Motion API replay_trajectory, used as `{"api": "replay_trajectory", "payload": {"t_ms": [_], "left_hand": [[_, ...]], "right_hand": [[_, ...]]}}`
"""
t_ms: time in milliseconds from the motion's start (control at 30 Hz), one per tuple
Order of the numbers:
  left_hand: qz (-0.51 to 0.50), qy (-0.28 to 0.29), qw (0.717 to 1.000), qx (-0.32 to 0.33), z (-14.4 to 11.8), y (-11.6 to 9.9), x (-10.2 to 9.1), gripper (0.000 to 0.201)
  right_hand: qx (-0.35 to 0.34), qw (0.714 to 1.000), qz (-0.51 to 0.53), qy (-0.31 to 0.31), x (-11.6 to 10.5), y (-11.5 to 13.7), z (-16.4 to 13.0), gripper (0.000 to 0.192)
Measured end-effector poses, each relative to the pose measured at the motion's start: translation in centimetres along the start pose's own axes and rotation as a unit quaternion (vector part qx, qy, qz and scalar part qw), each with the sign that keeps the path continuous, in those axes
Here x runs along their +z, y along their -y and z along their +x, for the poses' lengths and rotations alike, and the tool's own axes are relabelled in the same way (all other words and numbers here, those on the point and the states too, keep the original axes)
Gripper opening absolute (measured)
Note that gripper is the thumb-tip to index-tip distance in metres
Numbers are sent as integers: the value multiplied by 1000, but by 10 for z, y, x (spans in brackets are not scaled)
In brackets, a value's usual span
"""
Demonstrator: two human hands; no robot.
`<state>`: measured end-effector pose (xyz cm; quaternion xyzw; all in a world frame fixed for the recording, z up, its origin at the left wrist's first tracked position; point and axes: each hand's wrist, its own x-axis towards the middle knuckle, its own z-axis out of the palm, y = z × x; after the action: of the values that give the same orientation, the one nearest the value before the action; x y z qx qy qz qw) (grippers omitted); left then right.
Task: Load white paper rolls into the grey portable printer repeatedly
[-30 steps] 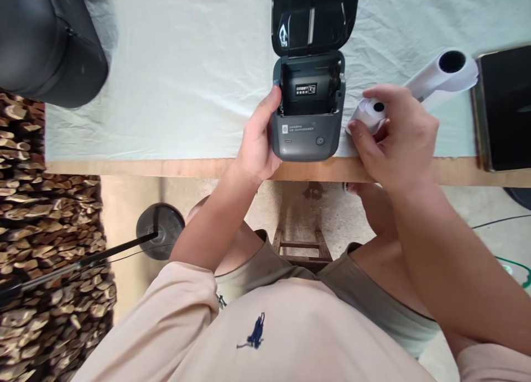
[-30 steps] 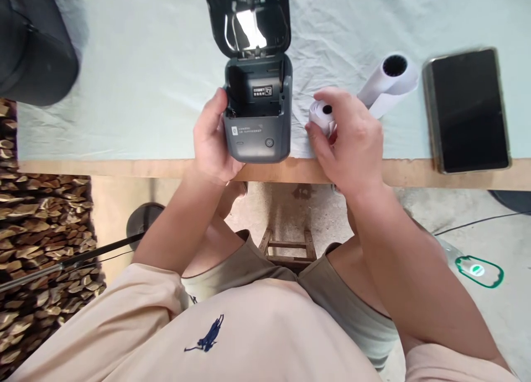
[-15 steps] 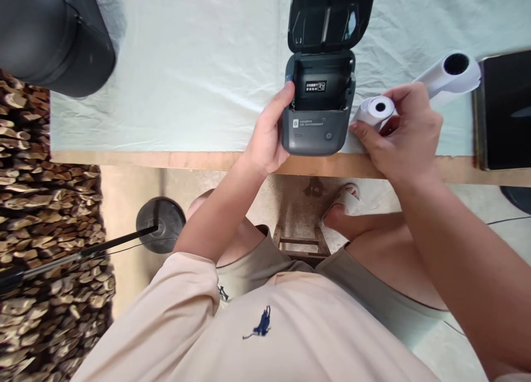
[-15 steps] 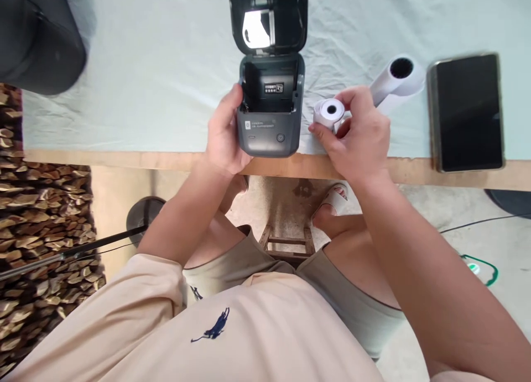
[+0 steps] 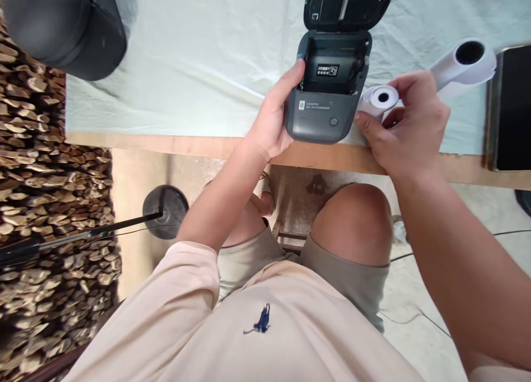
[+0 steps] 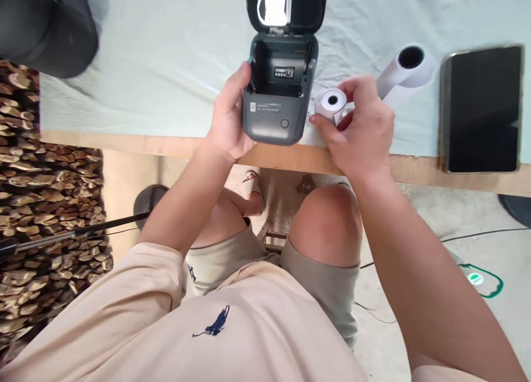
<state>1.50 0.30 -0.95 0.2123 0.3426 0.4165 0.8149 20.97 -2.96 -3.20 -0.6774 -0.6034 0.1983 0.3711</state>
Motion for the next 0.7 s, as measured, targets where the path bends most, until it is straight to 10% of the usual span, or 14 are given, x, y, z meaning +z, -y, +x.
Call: {"api": "replay_trajectory", "payload": {"t_ms": [500,700], "left_hand": [[49,-45,998,11,-5,2,0,42],[6,56,998,10,-3,-2,6,40]], "right_hand": [[-34,999,-5,34,-5,-5,-3,45],[-38,999,-17,30,-5,-6,-4,43]]}}
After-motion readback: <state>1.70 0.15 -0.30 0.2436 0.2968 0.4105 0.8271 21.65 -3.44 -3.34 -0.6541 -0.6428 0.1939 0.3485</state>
